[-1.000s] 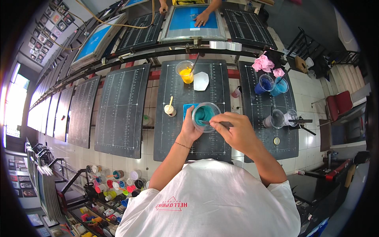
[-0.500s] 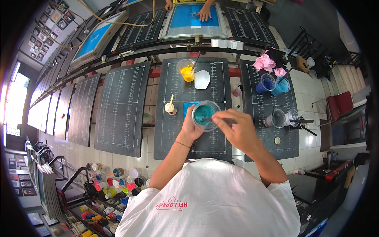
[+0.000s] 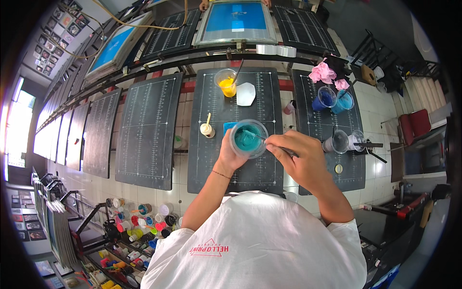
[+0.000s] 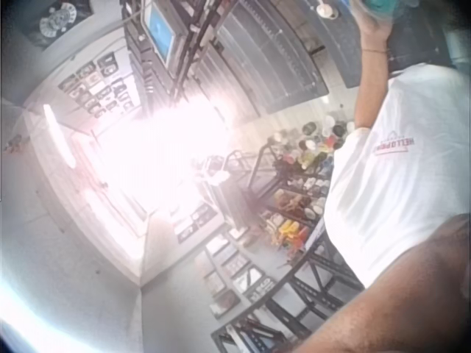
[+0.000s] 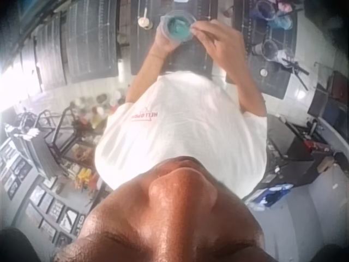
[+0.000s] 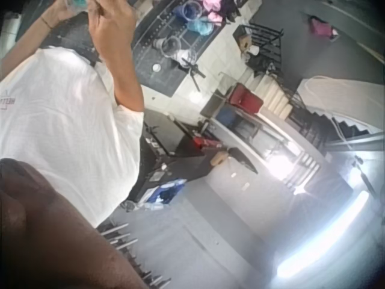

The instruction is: The person weighs a quantity of green paint into a plastic container using a digital scale and then stirs the mixture with a spatula.

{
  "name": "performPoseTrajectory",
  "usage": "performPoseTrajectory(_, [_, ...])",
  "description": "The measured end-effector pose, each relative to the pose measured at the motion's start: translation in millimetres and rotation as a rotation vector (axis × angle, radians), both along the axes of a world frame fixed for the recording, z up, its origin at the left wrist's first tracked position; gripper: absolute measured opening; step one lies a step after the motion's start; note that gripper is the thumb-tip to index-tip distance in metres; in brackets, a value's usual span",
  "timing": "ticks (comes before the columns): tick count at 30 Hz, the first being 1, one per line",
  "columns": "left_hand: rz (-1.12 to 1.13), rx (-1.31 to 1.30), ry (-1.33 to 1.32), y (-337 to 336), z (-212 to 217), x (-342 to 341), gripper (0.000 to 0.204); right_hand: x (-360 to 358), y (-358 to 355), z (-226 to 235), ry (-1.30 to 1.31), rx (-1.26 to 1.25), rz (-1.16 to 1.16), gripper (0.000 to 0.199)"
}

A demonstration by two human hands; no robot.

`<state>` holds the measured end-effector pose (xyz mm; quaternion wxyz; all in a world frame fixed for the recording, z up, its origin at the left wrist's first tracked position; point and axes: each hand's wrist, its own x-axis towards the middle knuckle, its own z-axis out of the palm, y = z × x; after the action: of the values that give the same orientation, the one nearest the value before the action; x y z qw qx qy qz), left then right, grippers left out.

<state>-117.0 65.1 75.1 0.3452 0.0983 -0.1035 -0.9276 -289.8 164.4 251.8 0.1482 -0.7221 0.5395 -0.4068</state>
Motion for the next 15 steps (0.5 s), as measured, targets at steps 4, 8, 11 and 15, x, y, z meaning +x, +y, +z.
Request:
performPoseTrajectory(4, [-0.024, 0.144, 0.045, 3, 6, 0, 0.04, -1, 0, 5, 0.071, -0.033, 0.002, 0.013])
performPoseTrajectory(8, [-0.18, 0.047, 0.049, 2, -15, 5, 0.042, -5, -6, 2, 0.102, 0.058, 0.222, 0.018])
performPoseTrajectory(11, [-0.201, 0.013, -0.171, 6, -2, 2, 0.046, -13, -7, -2, 0.131, 0.133, 0.429, 0.02])
performPoseTrajectory(15, [-0.266, -0.066, -0.047, 1, 0, 3, 0.048, -11, -9, 4, 0.258, 0.041, 0.231, 0.016])
